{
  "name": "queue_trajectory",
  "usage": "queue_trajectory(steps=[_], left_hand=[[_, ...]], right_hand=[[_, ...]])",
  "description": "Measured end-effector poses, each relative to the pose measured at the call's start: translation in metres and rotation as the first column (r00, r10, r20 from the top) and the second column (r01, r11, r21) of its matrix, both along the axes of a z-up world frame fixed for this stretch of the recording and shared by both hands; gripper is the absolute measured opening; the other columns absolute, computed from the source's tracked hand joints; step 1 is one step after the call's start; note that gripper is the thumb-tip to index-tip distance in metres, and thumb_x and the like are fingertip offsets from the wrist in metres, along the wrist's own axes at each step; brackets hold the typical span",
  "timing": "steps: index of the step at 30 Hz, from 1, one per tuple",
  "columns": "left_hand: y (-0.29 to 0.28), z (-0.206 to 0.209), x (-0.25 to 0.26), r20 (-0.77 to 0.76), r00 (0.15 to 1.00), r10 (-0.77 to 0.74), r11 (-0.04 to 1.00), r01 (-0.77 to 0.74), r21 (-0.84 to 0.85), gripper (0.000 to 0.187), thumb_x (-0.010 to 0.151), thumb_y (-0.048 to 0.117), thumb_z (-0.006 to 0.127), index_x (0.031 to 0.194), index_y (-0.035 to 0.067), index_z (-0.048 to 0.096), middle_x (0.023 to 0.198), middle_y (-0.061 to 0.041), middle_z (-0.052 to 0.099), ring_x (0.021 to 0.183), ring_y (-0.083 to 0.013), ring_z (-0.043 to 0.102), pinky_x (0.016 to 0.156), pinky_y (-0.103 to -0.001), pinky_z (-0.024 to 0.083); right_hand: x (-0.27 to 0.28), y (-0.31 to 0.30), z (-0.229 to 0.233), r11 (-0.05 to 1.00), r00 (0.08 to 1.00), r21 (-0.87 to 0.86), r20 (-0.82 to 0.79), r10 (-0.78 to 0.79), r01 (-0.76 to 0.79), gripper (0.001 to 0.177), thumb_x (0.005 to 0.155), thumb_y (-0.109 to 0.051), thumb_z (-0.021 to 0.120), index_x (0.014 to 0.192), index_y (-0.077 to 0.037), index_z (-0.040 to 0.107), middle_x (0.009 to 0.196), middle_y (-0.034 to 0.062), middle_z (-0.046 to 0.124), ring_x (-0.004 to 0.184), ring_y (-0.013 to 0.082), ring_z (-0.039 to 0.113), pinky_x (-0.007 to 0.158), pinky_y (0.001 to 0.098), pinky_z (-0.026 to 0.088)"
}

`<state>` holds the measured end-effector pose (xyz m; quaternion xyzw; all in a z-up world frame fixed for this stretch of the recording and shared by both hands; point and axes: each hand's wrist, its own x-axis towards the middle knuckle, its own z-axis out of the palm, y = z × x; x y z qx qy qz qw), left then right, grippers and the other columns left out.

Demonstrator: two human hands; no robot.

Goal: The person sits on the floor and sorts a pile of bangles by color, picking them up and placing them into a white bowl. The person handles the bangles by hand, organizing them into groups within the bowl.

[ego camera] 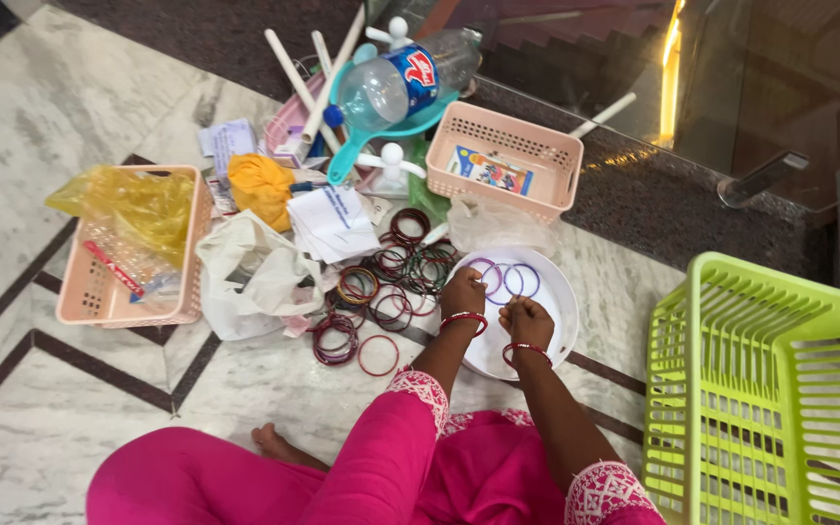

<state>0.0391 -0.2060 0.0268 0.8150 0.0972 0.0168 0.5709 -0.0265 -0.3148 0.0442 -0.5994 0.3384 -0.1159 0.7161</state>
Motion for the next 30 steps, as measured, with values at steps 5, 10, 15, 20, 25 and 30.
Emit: queue_trajectory(steps=[5, 10, 15, 20, 25, 30], left_hand=[[-0.033, -0.001, -0.002, -0.085, 0.996, -0.035, 0.999, 0.038, 0.025, 0.011, 0.087, 0.015, 0.074, 0.098, 0.013, 0.074, 0.091, -0.009, 0.078, 0.087, -0.0271, 0.077, 0.076, -0.039, 0.059], [-0.05, 0.004, 0.004, -0.122, 0.989, -0.081, 0.993, 0.091, 0.073, 0.014, 0.091, 0.017, 0.067, 0.102, 0.016, 0.075, 0.097, -0.006, 0.078, 0.091, -0.0271, 0.075, 0.08, -0.041, 0.058], [-0.052, 0.019, 0.014, -0.159, 0.975, -0.158, 0.938, 0.198, 0.285, 0.02, 0.094, 0.02, 0.061, 0.106, 0.02, 0.078, 0.102, -0.005, 0.078, 0.098, -0.029, 0.072, 0.084, -0.046, 0.056], [-0.054, 0.017, 0.017, -0.139, 0.971, -0.196, 0.892, 0.235, 0.386, 0.022, 0.095, 0.018, 0.06, 0.109, 0.019, 0.078, 0.105, -0.008, 0.076, 0.1, -0.0331, 0.07, 0.085, -0.048, 0.055], [-0.054, 0.014, 0.016, -0.093, 0.963, -0.253, 0.853, 0.267, 0.448, 0.026, 0.095, 0.014, 0.058, 0.112, 0.016, 0.077, 0.108, -0.011, 0.075, 0.102, -0.0332, 0.068, 0.088, -0.046, 0.055], [-0.057, 0.021, 0.015, -0.148, 0.95, -0.276, 0.83, 0.313, 0.462, 0.027, 0.098, 0.016, 0.055, 0.117, 0.014, 0.074, 0.112, -0.012, 0.073, 0.11, -0.0326, 0.065, 0.091, -0.048, 0.052]], right_hand=[[0.007, -0.029, -0.009, 0.991, 0.988, -0.03, -0.074, -0.133, 0.131, 0.025, 0.093, -0.002, 0.067, 0.117, 0.005, 0.063, 0.092, 0.0136, 0.071, 0.075, 0.0181, 0.074, 0.065, 0.0273, 0.062], [0.018, -0.049, -0.026, 0.988, 0.983, -0.08, -0.117, -0.144, 0.135, 0.024, 0.094, -0.001, 0.066, 0.117, 0.005, 0.063, 0.091, 0.0146, 0.072, 0.075, 0.0184, 0.075, 0.064, 0.0272, 0.063], [0.038, -0.058, -0.038, 0.981, 0.979, -0.111, -0.11, -0.172, 0.16, 0.022, 0.092, -0.001, 0.067, 0.113, 0.007, 0.066, 0.089, 0.0152, 0.073, 0.072, 0.0191, 0.075, 0.061, 0.0276, 0.063], [0.046, -0.057, -0.034, 0.976, 0.966, -0.16, -0.189, -0.176, 0.147, 0.02, 0.091, 0.0, 0.069, 0.11, 0.006, 0.068, 0.087, 0.0158, 0.074, 0.069, 0.0186, 0.075, 0.06, 0.0275, 0.063], [0.043, -0.058, -0.033, 0.973, 0.956, -0.198, -0.241, -0.166, 0.119, 0.019, 0.091, -0.002, 0.07, 0.108, 0.007, 0.07, 0.085, 0.016, 0.075, 0.066, 0.0177, 0.074, 0.058, 0.0267, 0.062], [0.041, -0.056, -0.03, 0.978, 0.959, -0.168, -0.233, -0.162, 0.124, 0.02, 0.091, -0.003, 0.069, 0.109, 0.006, 0.068, 0.082, 0.0143, 0.074, 0.064, 0.0167, 0.073, 0.057, 0.0269, 0.061]])
